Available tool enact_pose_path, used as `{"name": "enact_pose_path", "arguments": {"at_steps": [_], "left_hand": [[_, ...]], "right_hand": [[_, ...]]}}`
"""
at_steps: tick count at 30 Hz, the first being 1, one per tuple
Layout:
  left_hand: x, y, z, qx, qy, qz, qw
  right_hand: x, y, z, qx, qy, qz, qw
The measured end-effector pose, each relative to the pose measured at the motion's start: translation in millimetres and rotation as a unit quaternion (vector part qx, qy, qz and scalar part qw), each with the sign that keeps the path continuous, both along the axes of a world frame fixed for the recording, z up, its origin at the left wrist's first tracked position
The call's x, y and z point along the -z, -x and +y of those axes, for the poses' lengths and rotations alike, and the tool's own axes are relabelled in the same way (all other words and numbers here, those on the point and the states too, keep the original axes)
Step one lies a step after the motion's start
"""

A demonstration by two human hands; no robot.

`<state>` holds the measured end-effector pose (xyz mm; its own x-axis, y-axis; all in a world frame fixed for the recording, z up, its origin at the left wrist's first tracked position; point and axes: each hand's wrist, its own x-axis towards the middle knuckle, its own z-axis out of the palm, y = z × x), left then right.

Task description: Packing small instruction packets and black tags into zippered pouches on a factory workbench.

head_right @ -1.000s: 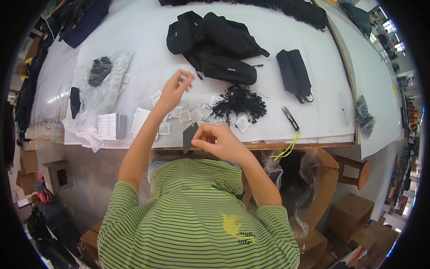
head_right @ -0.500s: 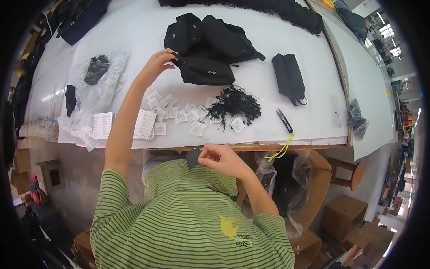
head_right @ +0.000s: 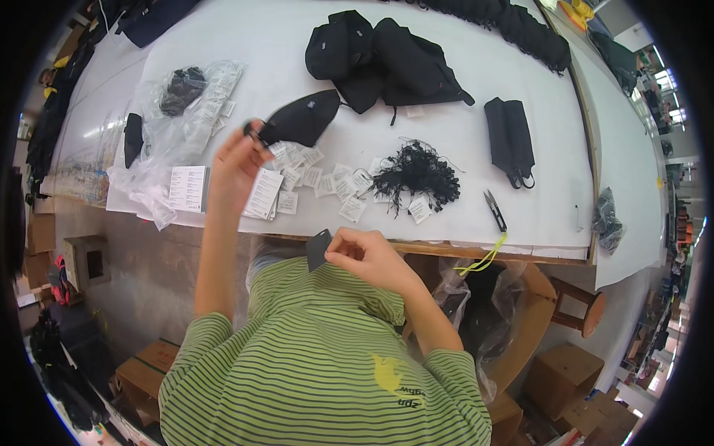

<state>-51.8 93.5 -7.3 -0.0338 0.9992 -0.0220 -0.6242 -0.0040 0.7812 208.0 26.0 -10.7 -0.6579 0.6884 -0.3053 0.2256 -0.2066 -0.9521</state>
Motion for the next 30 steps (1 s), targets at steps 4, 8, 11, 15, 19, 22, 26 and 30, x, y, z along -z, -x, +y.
{"name": "enact_pose_path", "arguments": {"at_steps": [4,8,11,15,19,22,26,30], "left_hand": [[25.4,-43.6,-58.0,0.059,0.1,0.127,0.985],[24.8,-65.4,-78.5,0.123,0.161,0.16,0.966],[28.0,-67.9,-82.0,0.139,0.181,0.219,0.949],[26.8,-72.8,-86.4,0.113,0.142,0.307,0.934],[16.7,-75.8,-90.6,0.041,0.05,0.372,0.926],[5.7,-73.6,-91.7,0.031,0.087,0.26,0.961],[-0.1,-62.0,-97.1,0.017,0.095,0.171,0.98],[-6.0,-62.3,-100.7,0.096,0.098,0.156,0.978]], "right_hand": [[-2.9,1.6,-3.3,0.111,-0.097,-0.08,0.986],[-6.1,8.1,-6.3,0.181,-0.187,-0.157,0.953],[-0.4,13.2,-8.2,0.191,-0.22,-0.153,0.944],[3.1,15.8,-11.4,0.183,-0.254,-0.139,0.939],[-0.3,12.7,-13.2,0.204,-0.128,-0.128,0.962],[9.4,1.9,-15.2,0.279,-0.003,0.069,0.958],[8.1,-14.1,-19.3,0.34,0.001,0.156,0.928],[3.3,-20.1,-18.5,0.352,0.004,0.167,0.921]]}}
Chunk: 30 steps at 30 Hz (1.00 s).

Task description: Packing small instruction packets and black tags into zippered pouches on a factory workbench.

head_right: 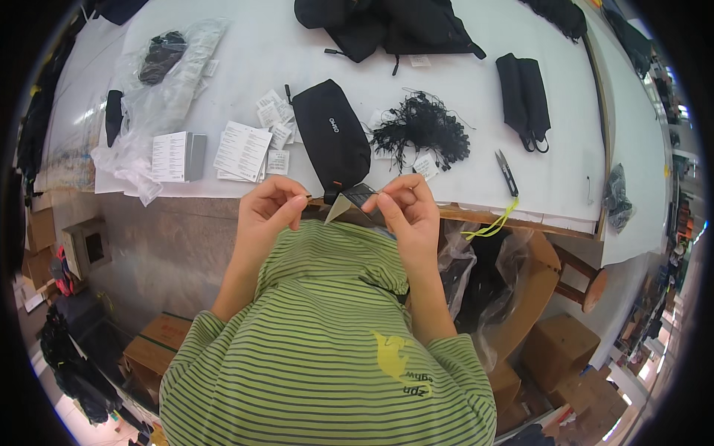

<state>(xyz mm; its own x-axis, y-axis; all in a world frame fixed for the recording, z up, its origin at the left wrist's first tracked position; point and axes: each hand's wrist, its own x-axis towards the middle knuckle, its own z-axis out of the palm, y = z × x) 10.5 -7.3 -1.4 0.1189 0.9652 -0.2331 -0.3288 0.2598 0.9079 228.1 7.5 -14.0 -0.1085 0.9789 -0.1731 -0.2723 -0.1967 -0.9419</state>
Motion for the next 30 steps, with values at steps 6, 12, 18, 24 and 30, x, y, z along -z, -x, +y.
{"name": "enact_pose_path", "arguments": {"at_steps": [6,12,18,24,30], "left_hand": [[-5.5,-13.5,0.3,0.032,-0.017,0.058,0.998],[-7.4,-14.3,-2.2,0.071,-0.031,0.075,0.994],[-5.8,-16.9,-3.0,0.087,-0.017,0.08,0.993],[-1.6,-20.9,-2.1,0.07,-0.001,0.055,0.996],[-0.4,-22.7,-0.3,0.077,0.013,0.027,0.997]], "right_hand": [[-6.8,10.3,-1.3,-0.035,0.023,0.046,0.998],[-1.8,16.5,-2.7,-0.091,-0.02,0.033,0.995],[-8.9,26.3,-4.7,-0.098,0.035,0.062,0.993],[-4.4,24.7,-7.9,-0.129,0.03,0.068,0.989],[-7.2,24.5,-7.5,-0.128,0.021,0.071,0.989]]}}
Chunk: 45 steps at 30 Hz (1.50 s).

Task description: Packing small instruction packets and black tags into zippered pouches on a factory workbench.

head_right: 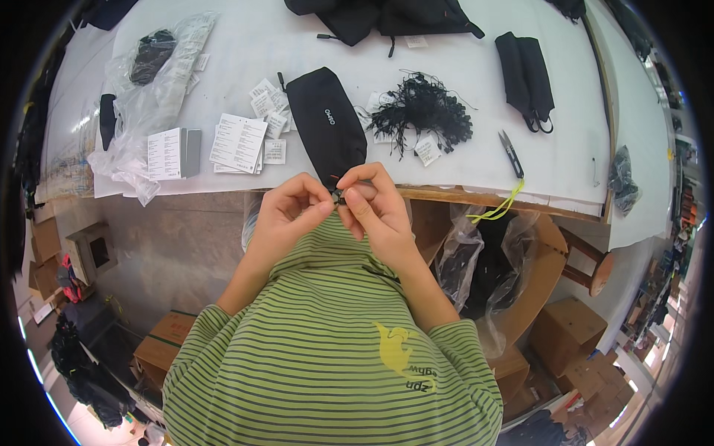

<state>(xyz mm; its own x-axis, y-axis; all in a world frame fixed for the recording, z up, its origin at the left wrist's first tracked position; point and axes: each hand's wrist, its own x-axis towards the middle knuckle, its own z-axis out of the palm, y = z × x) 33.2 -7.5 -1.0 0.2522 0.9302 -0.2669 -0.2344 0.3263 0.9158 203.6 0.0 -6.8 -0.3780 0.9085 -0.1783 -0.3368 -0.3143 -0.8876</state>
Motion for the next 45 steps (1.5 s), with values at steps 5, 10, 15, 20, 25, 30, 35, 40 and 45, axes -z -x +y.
{"name": "enact_pose_path", "arguments": {"at_steps": [5,10,15,20,25,30,35,40,45], "left_hand": [[3.5,3.9,-0.6,0.034,0.01,-0.002,0.999],[3.2,6.3,0.6,0.066,-0.019,0.043,0.997],[0.3,9.1,3.4,0.081,-0.024,0.078,0.993],[0.9,7.0,-3.6,0.06,-0.042,0.143,0.987],[0.1,-12.7,-20.1,0.16,-0.135,0.22,0.953],[6.9,-13.7,-21.5,0.178,-0.242,0.251,0.92],[10.9,2.5,8.6,-0.041,-0.33,0.366,0.869],[12.6,16.6,34.8,-0.057,-0.427,0.483,0.763],[15.4,19.8,34.7,-0.03,-0.48,0.517,0.708]], "right_hand": [[-0.5,-3.9,-0.1,-0.025,-0.022,0.005,0.999],[1.0,-5.6,-1.1,-0.036,-0.032,-0.001,0.999],[-1.0,-5.9,2.0,-0.07,-0.042,-0.07,0.994],[-5.9,-11.7,27.6,-0.104,-0.027,-0.147,0.983],[24.0,26.2,55.9,-0.025,-0.407,-0.445,0.798],[44.7,24.7,59.6,0.001,-0.439,-0.532,0.724],[20.8,6.7,60.4,0.125,-0.308,-0.449,0.829],[-13.9,-2.1,44.7,0.082,-0.281,-0.41,0.864],[-21.8,-5.2,36.3,0.07,-0.296,-0.406,0.862]]}}
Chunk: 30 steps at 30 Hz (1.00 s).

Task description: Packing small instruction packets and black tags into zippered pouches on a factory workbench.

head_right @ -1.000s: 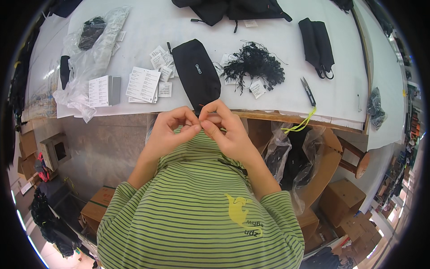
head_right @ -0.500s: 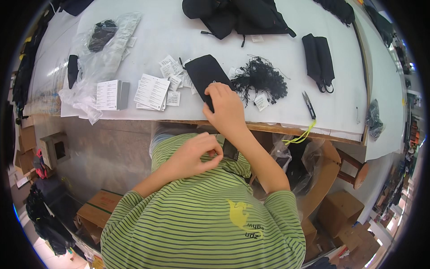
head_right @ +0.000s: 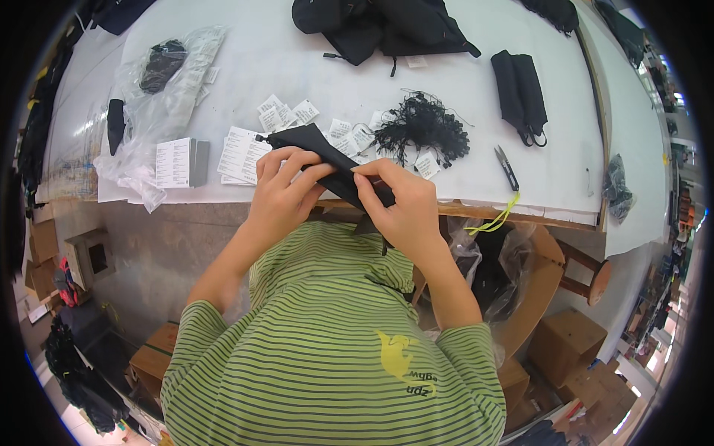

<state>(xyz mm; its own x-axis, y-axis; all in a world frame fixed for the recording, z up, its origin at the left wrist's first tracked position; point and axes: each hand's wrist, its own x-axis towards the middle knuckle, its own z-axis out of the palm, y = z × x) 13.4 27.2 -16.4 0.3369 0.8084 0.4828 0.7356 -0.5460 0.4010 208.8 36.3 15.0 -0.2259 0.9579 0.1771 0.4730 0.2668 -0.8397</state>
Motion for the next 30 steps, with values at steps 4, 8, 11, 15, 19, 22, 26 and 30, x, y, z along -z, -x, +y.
{"name": "enact_pose_path", "arguments": {"at_steps": [4,8,11,15,19,22,26,30], "left_hand": [[4.5,2.9,0.4,0.03,-0.014,-0.02,0.999],[8.0,5.4,-0.4,0.06,-0.026,-0.051,0.997],[9.0,7.0,-0.8,0.069,-0.022,-0.063,0.995],[7.3,7.2,-0.1,0.064,0.012,-0.051,0.997],[16.1,7.7,1.2,0.059,0.036,-0.024,0.997],[20.2,10.7,-0.9,0.065,0.182,0.04,0.98],[20.5,13.8,-1.4,0.076,0.24,0.024,0.967],[7.4,7.0,12.6,0.091,0.291,0.062,0.95]], "right_hand": [[1.2,0.4,-1.0,-0.006,-0.004,0.021,1.0],[5.6,2.7,-1.7,-0.017,0.021,0.053,0.998],[7.0,5.9,-0.8,-0.028,0.028,0.065,0.997],[13.3,9.0,6.0,-0.03,0.024,0.064,0.997],[34.4,8.1,24.0,-0.021,0.023,0.067,0.997],[55.2,-3.3,20.5,0.022,0.005,0.065,0.998],[54.9,-37.1,-21.0,0.057,0.036,0.002,0.998],[81.4,-36.2,-74.8,0.096,0.05,-0.098,0.989]]}}
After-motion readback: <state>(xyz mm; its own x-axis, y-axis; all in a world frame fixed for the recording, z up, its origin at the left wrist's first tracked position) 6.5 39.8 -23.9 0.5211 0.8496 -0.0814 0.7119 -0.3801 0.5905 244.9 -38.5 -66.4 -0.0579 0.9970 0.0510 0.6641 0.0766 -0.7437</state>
